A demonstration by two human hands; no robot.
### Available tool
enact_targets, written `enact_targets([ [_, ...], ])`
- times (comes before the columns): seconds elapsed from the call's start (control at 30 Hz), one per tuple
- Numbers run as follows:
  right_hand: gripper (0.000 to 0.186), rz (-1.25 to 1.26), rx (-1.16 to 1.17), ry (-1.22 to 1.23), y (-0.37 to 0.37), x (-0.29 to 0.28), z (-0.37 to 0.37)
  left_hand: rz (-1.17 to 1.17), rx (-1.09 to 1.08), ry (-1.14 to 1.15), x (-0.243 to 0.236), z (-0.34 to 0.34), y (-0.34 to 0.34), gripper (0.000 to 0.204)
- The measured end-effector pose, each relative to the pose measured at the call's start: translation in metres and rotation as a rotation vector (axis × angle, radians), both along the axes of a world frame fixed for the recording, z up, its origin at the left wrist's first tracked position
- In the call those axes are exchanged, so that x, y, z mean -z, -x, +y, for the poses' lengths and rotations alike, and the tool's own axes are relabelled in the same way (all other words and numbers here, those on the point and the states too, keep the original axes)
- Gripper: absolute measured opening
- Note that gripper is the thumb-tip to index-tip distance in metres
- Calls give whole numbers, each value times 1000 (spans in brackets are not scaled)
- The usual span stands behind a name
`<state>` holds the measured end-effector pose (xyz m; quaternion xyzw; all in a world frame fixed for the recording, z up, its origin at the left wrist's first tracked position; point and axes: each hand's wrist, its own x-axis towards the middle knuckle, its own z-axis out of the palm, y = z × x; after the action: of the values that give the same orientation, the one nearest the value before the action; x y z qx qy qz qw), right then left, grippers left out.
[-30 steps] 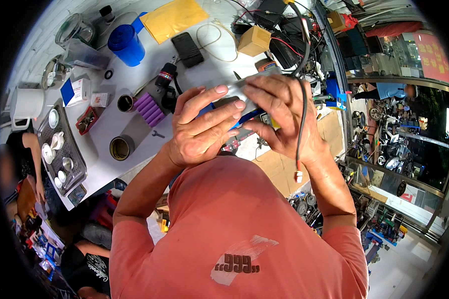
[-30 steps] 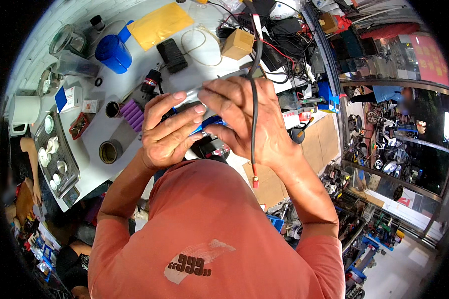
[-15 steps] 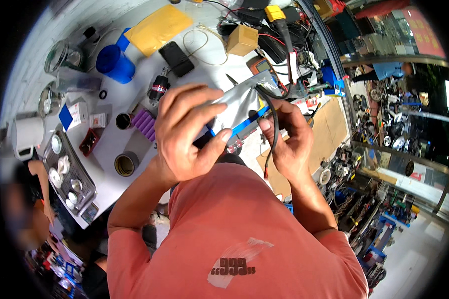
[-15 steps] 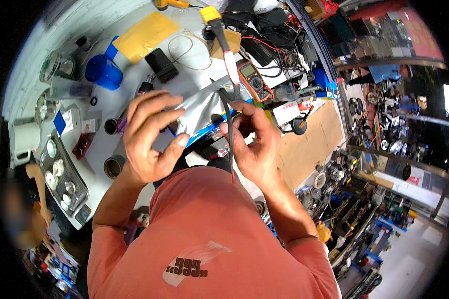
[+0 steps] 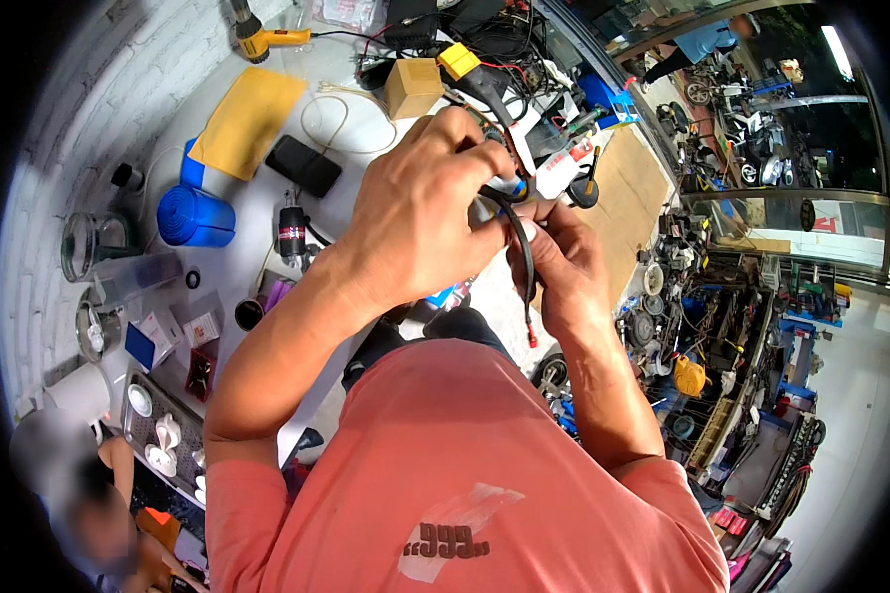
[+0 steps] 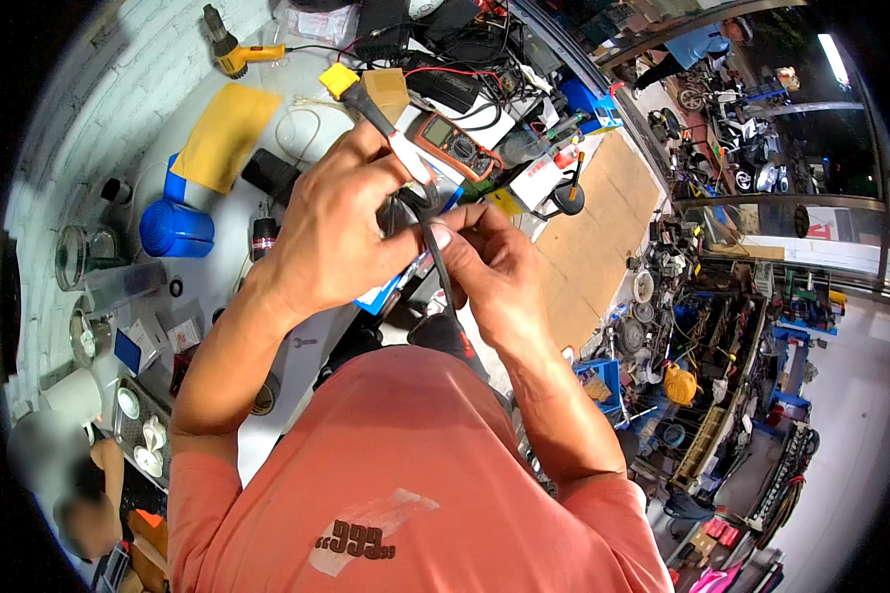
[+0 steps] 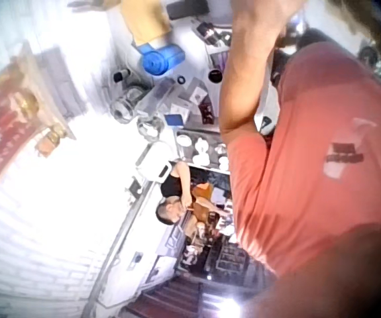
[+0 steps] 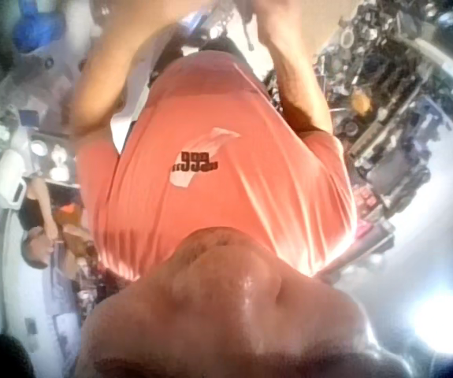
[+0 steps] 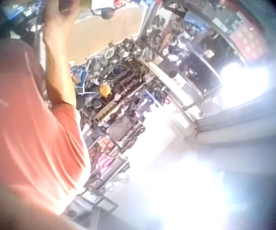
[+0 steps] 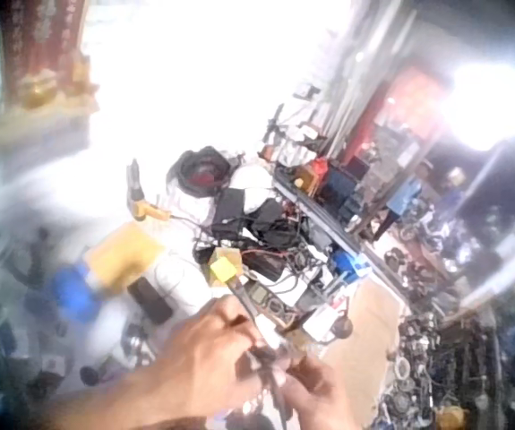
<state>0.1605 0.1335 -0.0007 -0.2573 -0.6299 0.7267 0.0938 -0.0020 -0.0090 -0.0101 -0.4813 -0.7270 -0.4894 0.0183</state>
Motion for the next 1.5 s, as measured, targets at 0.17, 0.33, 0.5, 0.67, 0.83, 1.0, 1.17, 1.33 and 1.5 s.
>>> enact_targets([
  [0.17,29,-227,-7,181,-3,-13,-20,-551,255,71,-10,6,34,24],
  [0.33,26,-211,75,421,0,-8,-26,-571,322,281,-21,22,64,26],
  [0.5,20,-49,227,635,3,6,-34,-719,431,285,-18,35,79,30],
  [0.67,22,-159,315,371,24,-5,-40,-596,452,406,-19,58,80,30],
  [0.83,24,-197,386,129,32,6,-40,-512,527,482,-24,76,79,31],
  [1.0,22,-116,439,29,38,13,-41,-594,551,448,-9,82,79,29],
  [1.17,20,-87,398,-3,34,15,-38,-626,542,424,-2,84,79,29],
  [1.33,23,-67,418,-241,47,6,-58,-279,405,452,6,98,72,33],
  [1.5,25,-221,398,52,33,-6,-41,-313,384,464,6,94,74,30],
])
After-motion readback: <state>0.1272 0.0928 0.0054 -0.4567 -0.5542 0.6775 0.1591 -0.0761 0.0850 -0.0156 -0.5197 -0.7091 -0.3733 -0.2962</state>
